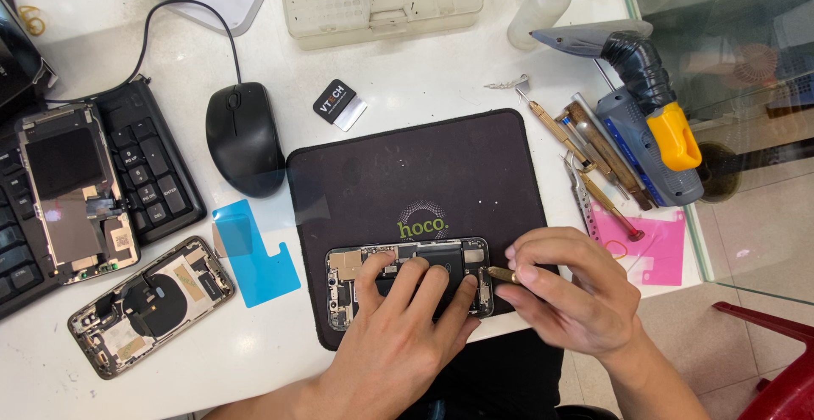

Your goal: The person reassembles a disassembled smartphone on a workbench. They place the battery into the chassis, then use a screwdriver to fasten screws around the battery and internal components. The person handles the phone and tools throughout the process.

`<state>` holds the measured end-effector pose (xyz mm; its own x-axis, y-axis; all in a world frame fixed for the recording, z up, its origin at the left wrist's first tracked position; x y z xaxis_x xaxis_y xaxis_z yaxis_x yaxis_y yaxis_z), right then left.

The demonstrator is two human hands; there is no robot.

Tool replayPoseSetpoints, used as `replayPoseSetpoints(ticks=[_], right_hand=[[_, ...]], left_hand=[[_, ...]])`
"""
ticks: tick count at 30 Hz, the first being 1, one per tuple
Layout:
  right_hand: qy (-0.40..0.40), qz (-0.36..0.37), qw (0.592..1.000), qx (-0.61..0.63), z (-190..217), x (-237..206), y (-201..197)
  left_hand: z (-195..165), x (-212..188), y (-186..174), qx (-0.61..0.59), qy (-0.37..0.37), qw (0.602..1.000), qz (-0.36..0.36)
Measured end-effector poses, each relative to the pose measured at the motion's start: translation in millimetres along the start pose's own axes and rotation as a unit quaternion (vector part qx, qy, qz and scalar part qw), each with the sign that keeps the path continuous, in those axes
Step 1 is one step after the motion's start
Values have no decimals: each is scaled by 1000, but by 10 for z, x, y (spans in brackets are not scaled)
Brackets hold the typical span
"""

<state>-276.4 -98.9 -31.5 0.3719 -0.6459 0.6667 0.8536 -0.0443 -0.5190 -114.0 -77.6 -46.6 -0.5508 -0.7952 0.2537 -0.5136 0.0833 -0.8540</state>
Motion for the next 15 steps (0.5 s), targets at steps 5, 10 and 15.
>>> replayPoseSetpoints(ticks=[5,10,15], right_hand=[[-27,7,1000,-10,38,36,14],[-38,9,999,-36,50,10,28],[-34,20,998,-44,36,0,27]], left_hand=[[16,4,1,1,-1,1000,3],[5,-2,-13,2,1,1000,-4],[-2,4,-2,2,-2,1000,2]])
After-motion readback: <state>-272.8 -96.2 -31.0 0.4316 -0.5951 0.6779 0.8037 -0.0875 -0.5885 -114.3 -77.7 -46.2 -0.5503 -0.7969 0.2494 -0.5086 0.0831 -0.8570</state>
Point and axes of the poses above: each hand's wrist, its own x-axis towards the middle knuckle, its own y-axis out of the palm, z = x × y, the point moved 7 cm from there along x, towards the middle knuckle, and after that the axes turned 4 degrees about -y, right-handed, at the moved point
